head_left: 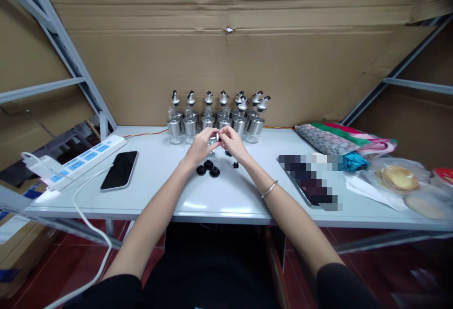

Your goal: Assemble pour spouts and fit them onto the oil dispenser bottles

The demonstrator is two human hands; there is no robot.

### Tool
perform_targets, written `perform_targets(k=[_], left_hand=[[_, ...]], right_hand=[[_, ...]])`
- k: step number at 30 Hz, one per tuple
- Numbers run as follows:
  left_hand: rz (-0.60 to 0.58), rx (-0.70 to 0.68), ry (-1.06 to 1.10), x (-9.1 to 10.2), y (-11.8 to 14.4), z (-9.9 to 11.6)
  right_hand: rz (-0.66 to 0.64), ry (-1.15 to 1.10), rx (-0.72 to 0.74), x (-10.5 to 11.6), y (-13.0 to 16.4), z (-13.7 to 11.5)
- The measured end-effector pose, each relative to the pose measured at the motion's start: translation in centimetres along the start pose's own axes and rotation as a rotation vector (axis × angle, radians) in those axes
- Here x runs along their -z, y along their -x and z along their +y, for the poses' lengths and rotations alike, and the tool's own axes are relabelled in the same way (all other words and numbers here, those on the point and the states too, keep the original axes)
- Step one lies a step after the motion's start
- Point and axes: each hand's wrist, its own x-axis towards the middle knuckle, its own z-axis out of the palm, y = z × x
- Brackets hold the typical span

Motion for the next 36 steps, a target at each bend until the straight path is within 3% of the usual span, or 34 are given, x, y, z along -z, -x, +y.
perform_targets(k=[6,14,24,36], left_hand=[[0.004,0.015,-0.022,0.1,0.1,-0.1],[-0.002,-0.047,-0.020,-0.6,0.4,0.5],[-0.045,0.125,-0.050,-1.0,0.5,-0.1],[-0.009,0.194,0.012,-0.1,0.2,0.5]], right_hand=[[0.023,0.054,-0.009,0.1,0.1,-0.2],[-0.037,0.275,-0.140,0.8,0.3,-0.1],[-0.070,0.341,-0.133,0.9,0.0,0.3],[-0.017,0.442,-0.016,0.6,0.5,-0.5]])
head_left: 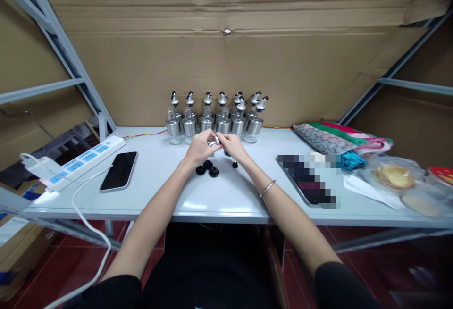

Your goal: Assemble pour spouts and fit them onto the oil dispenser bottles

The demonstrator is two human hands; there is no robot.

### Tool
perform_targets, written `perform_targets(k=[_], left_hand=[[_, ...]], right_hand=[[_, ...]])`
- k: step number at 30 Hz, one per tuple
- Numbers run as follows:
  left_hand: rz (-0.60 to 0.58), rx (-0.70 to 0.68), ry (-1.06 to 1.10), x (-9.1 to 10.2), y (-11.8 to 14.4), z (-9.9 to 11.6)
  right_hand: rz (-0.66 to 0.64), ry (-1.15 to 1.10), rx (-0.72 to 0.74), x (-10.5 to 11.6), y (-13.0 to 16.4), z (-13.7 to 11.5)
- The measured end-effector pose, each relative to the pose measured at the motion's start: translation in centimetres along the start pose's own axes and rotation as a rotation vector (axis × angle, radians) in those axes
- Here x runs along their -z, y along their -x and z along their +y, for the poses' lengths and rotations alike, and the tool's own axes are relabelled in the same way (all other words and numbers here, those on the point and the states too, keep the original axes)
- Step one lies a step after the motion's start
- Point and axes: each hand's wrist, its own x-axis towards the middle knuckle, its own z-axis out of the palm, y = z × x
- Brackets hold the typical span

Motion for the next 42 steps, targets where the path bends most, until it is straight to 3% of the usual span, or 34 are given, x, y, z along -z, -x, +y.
perform_targets(k=[7,12,16,30,39,42], left_hand=[[-0.057,-0.118,-0.125,-0.7,0.4,-0.1],[-0.115,-0.101,-0.256,-0.4,0.3,0.4],[-0.202,-0.058,-0.231,0.1,0.0,0.7],[-0.376,0.274,0.385,0.9,-0.3,1.1],[-0.493,0.534,0.889,0.3,-0.4,0.9],[-0.560,0.503,0.928,0.7,-0.4,1.3]], right_hand=[[0.018,0.049,-0.017,0.3,0.1,0.0],[0.043,-0.014,-0.067,0.3,-0.2,0.4],[0.103,0.001,-0.080,0.2,-0.1,0.3],[0.175,0.024,-0.045,-0.1,0.7,-0.7],[0.288,0.166,0.124,-0.1,1.6,-1.3],[0.310,0.229,0.254,0.3,1.7,-1.3]])
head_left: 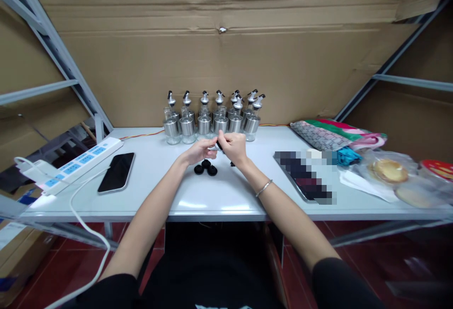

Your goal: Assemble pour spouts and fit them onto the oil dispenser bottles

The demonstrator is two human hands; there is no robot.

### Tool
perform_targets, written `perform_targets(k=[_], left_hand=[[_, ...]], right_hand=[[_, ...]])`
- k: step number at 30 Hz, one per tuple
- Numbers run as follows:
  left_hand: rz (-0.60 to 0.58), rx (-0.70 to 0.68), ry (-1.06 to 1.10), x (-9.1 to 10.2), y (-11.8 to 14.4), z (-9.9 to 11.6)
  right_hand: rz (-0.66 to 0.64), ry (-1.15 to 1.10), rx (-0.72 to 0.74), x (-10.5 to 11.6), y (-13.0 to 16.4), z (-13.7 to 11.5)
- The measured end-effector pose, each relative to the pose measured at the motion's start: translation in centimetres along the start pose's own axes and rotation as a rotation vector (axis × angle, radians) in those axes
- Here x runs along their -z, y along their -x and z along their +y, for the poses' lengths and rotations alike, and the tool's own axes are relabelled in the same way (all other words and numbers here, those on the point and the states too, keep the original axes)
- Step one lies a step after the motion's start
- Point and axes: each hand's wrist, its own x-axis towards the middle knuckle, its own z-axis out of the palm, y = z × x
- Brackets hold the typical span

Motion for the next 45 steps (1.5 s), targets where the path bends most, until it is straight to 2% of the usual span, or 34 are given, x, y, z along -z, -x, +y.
perform_targets(k=[2,6,8,11,15,20,25,31,34,38,45], left_hand=[[0.035,-0.071,-0.181,-0.3,0.1,0.2],[0.316,-0.370,-0.821,-1.1,0.1,0.1],[0.401,-0.484,-1.083,-1.3,0.0,-0.2],[0.460,-0.552,-1.267,-1.2,0.0,-0.7],[0.531,-0.545,-1.326,-1.0,-0.1,-1.0],[0.516,-0.458,-1.293,-1.1,-0.2,-0.8],[0.477,-0.409,-1.116,-1.1,-0.1,-0.5],[0.324,-0.335,-0.898,-0.8,0.4,0.3],[0.229,-0.242,-0.830,-0.6,0.7,0.8],[0.127,-0.092,-0.631,-0.3,0.8,1.2],[0.041,-0.001,-0.215,-0.1,0.5,1.1]], right_hand=[[0.016,0.001,0.028,0.3,-0.2,0.4],[0.031,-0.065,-0.084,0.5,-0.8,1.5],[0.017,-0.087,-0.143,0.4,-1.0,1.7],[-0.071,-0.086,-0.177,0.3,-1.1,1.5],[-0.134,-0.044,-0.173,0.0,-0.9,1.0],[-0.109,0.085,-0.183,-0.2,-0.8,1.0],[-0.093,0.174,-0.167,-0.2,-0.7,1.0],[-0.103,0.254,-0.100,-0.1,-0.6,0.8],[-0.126,0.243,-0.074,-0.1,-0.6,0.6],[-0.115,0.165,-0.055,-0.1,-0.6,0.6],[-0.033,0.076,0.042,-0.2,-0.3,0.5]])
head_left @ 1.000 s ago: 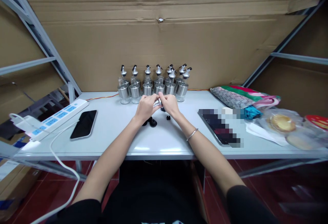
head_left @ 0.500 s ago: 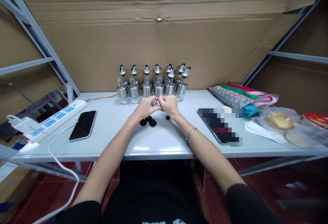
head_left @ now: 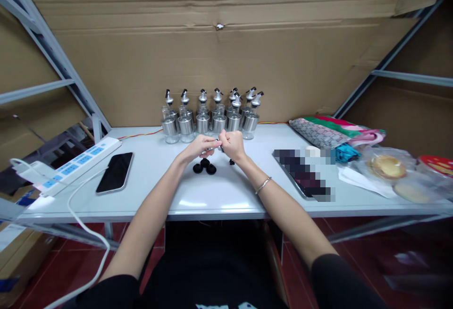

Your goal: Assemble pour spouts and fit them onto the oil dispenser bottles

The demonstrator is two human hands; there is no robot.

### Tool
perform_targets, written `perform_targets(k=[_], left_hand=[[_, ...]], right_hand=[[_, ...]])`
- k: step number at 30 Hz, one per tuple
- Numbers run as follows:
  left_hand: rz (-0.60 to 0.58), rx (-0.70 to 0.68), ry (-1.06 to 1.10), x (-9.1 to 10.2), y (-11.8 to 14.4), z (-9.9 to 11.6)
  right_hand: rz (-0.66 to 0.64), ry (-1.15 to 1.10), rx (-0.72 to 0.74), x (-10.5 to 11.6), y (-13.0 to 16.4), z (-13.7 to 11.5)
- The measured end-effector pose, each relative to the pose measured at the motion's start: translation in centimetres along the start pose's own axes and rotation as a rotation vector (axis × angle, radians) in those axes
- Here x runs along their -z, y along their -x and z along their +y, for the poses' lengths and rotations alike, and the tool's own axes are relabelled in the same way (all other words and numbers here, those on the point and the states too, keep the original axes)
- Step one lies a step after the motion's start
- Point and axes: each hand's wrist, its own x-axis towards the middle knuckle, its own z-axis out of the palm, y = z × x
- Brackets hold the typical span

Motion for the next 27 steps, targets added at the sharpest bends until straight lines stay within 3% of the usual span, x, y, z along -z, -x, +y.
perform_targets(k=[4,9,12,15,20,24,27], left_hand=[[-0.092,0.095,0.261,-0.1,-0.1,-0.5],[-0.184,0.184,0.439,-0.5,0.0,-0.9],[-0.156,0.125,0.400,-1.1,-0.2,-0.7],[0.030,-0.031,0.153,-1.7,-0.5,-0.8],[0.405,-0.317,-0.581,-1.7,-0.7,-1.7],[0.484,-0.420,-0.997,-1.7,-0.7,-2.0],[0.519,-0.432,-1.120,-1.8,-0.6,-1.8]], right_hand=[[0.097,-0.002,0.132,0.0,0.4,-0.1],[0.276,0.031,0.420,0.0,0.6,0.2],[0.265,0.027,0.414,0.3,0.3,0.8],[0.146,-0.054,0.177,0.9,-0.4,1.5],[-0.075,-0.210,-0.156,1.6,-1.3,2.4],[-0.223,-0.108,-0.185,0.9,-1.0,1.9],[-0.204,-0.060,-0.153,0.4,-0.7,1.3]])
